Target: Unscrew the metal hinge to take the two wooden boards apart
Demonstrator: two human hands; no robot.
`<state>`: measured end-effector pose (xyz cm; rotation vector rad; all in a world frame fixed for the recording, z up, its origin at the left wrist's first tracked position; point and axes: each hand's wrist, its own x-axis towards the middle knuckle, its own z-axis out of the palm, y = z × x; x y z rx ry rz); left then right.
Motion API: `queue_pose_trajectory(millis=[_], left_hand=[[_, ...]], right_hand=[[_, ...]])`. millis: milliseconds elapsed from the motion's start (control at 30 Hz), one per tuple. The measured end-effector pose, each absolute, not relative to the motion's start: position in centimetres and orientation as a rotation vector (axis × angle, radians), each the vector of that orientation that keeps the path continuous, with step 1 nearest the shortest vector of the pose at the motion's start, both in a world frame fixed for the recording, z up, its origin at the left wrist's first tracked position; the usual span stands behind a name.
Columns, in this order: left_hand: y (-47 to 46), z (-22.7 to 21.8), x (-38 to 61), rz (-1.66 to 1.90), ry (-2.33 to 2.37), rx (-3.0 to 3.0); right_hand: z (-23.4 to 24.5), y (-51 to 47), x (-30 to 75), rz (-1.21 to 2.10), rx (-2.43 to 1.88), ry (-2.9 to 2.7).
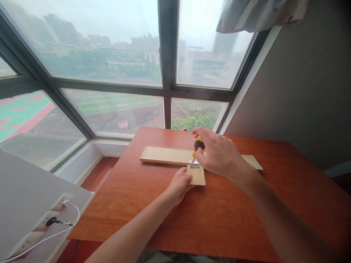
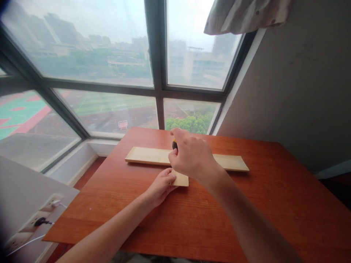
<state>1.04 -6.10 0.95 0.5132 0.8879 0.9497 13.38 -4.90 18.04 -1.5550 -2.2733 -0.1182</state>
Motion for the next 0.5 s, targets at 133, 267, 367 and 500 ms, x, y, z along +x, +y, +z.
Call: queue_pose_trajectory(millis=[133,267,367,500], left_hand=[[-5.97,0.71,1.00,0.946,0.897,0.512],[-5.88,0.54,0.95,0.938,0.899,0.519],[-5.87,0.53,0.91,0.937,0.889,0.523],[-5.89,0.52,0.84,0.931,0.891,0.534]], right_hand=[[17.98,-4.79,13.18,-0.206,-1.683,-2.221],[17.81,-4.64,13.30,-0.138,-1.654,-2.199],[17.95,-4.75,13.33,-0.100,-1.587,-2.213],[18.14,-4.67,13.14,-0.148,-1.666,-2.190]])
